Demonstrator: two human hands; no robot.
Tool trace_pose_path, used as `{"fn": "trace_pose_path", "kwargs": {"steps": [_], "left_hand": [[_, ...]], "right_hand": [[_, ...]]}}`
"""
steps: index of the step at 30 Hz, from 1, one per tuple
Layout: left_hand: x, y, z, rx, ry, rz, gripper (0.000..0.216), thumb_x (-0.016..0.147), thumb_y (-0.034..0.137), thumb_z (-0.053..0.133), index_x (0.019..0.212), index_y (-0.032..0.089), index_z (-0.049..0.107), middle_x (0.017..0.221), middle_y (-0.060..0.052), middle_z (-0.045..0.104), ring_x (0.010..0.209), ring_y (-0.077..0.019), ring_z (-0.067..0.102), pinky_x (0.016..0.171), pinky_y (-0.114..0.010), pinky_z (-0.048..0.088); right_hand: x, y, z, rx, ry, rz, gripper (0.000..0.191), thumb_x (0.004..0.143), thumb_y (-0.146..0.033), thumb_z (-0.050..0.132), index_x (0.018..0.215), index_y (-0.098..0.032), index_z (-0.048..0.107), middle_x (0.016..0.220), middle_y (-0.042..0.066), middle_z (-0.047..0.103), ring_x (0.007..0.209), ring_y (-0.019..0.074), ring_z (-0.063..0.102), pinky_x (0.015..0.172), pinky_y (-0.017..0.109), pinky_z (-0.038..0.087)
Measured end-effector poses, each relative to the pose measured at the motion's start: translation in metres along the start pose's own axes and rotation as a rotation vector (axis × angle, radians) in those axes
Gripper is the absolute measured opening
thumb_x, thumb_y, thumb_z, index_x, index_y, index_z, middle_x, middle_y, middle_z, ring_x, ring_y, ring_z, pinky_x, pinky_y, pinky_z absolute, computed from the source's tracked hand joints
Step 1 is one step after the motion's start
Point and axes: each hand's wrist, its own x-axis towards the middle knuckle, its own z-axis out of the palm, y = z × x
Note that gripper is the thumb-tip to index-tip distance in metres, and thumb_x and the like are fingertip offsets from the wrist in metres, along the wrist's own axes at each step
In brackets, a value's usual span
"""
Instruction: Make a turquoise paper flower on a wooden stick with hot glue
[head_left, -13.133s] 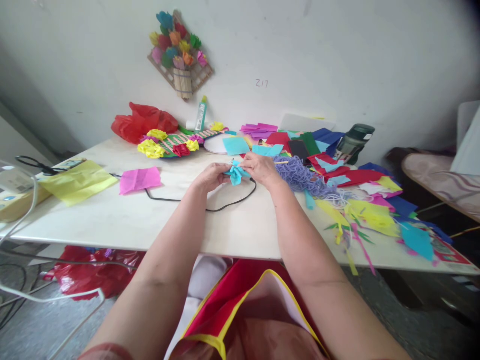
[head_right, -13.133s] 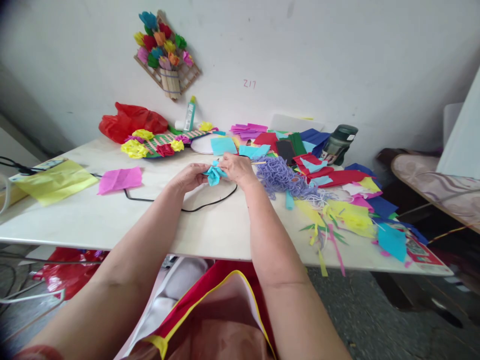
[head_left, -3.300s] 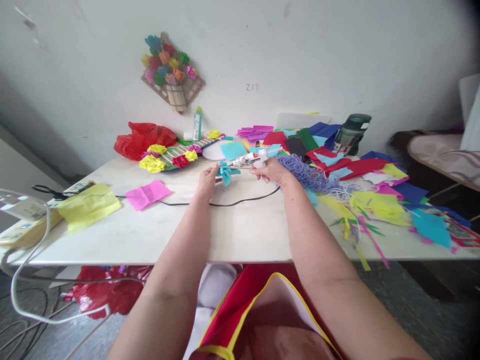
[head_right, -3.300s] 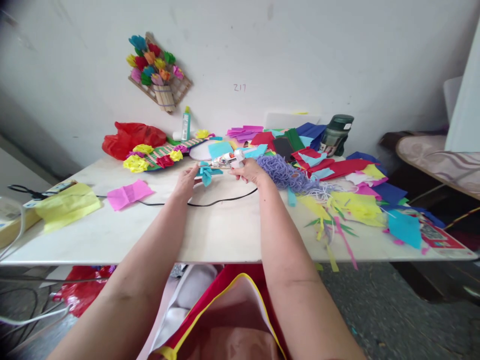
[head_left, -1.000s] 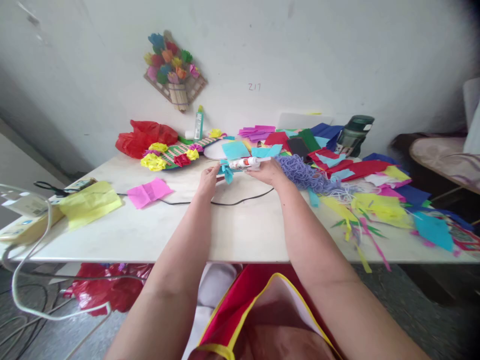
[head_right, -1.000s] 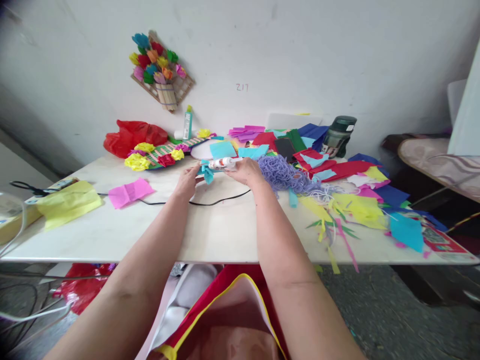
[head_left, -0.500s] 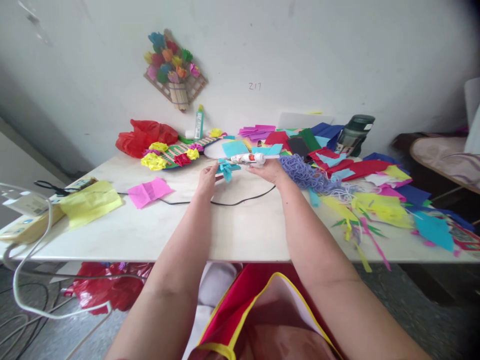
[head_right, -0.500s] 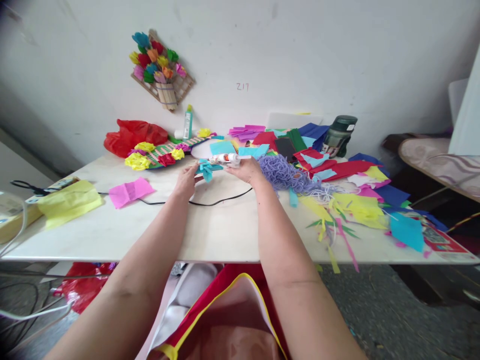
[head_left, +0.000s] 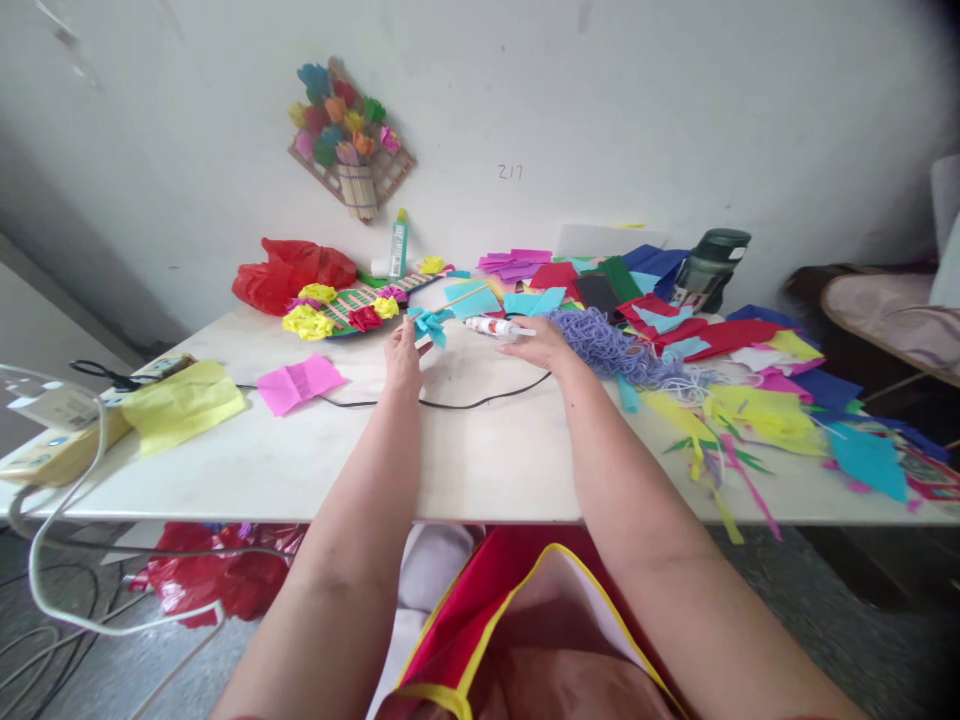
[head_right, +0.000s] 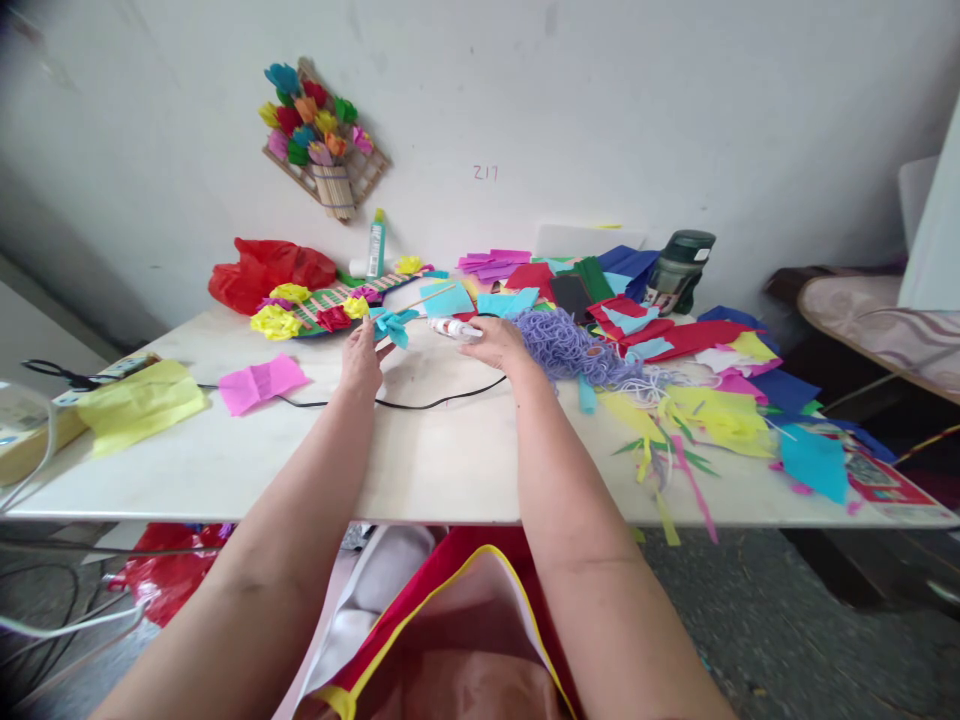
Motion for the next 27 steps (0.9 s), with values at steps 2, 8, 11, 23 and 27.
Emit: {"fn": "trace_pose_path", "kwargs": {"steps": [2, 8, 11, 23, 27], "left_hand": [[0.0, 0.001, 0.0, -0.007, 0.012, 0.005, 0.043, 0.083, 0.059, 0.061, 0.095, 0.019, 0.07, 0.105, -0.011, 0.071, 0.109, -0.0244, 0.064, 0.08, -0.034, 0.056], [-0.002, 0.001, 0.002, -0.006, -0.026, 0.007, 0.043, 0.082, 0.059, 0.062, 0.095, 0.019, 0.069, 0.108, -0.012, 0.071, 0.112, -0.0256, 0.064, 0.082, -0.035, 0.056], [-0.004, 0.001, 0.003, 0.014, -0.111, 0.003, 0.046, 0.08, 0.061, 0.063, 0.097, 0.019, 0.07, 0.11, -0.012, 0.071, 0.113, -0.0267, 0.063, 0.084, -0.037, 0.056], [-0.008, -0.003, 0.004, 0.033, -0.31, -0.062, 0.047, 0.073, 0.062, 0.071, 0.091, 0.019, 0.071, 0.094, -0.008, 0.071, 0.1, -0.0229, 0.066, 0.084, -0.035, 0.055], [-0.008, -0.001, 0.005, 0.034, -0.29, -0.089, 0.046, 0.072, 0.06, 0.072, 0.089, 0.018, 0.071, 0.092, -0.007, 0.071, 0.096, -0.0221, 0.067, 0.084, -0.036, 0.055]], "right_hand": [[-0.003, -0.005, -0.003, -0.111, -0.049, -0.004, 0.037, 0.075, -0.035, 0.07, 0.111, -0.024, 0.073, 0.105, 0.004, 0.076, 0.096, 0.0235, 0.069, 0.079, 0.029, 0.049], [-0.003, -0.011, 0.005, -0.244, -0.185, -0.03, 0.045, 0.085, -0.033, 0.058, 0.129, -0.029, 0.065, 0.122, 0.005, 0.072, 0.111, 0.0257, 0.066, 0.089, 0.032, 0.05], [-0.001, -0.009, 0.016, -0.257, -0.219, -0.083, 0.046, 0.087, -0.026, 0.055, 0.133, -0.03, 0.062, 0.133, 0.004, 0.067, 0.118, 0.0249, 0.062, 0.096, 0.033, 0.049], [0.003, -0.005, 0.037, -0.297, -0.132, -0.157, 0.038, 0.086, -0.029, 0.066, 0.124, -0.027, 0.07, 0.119, 0.011, 0.069, 0.11, 0.0265, 0.063, 0.09, 0.033, 0.049], [-0.001, -0.011, 0.031, -0.337, -0.016, -0.184, 0.031, 0.087, -0.034, 0.063, 0.111, -0.019, 0.077, 0.117, 0.015, 0.069, 0.115, 0.0311, 0.058, 0.093, 0.038, 0.044]]}}
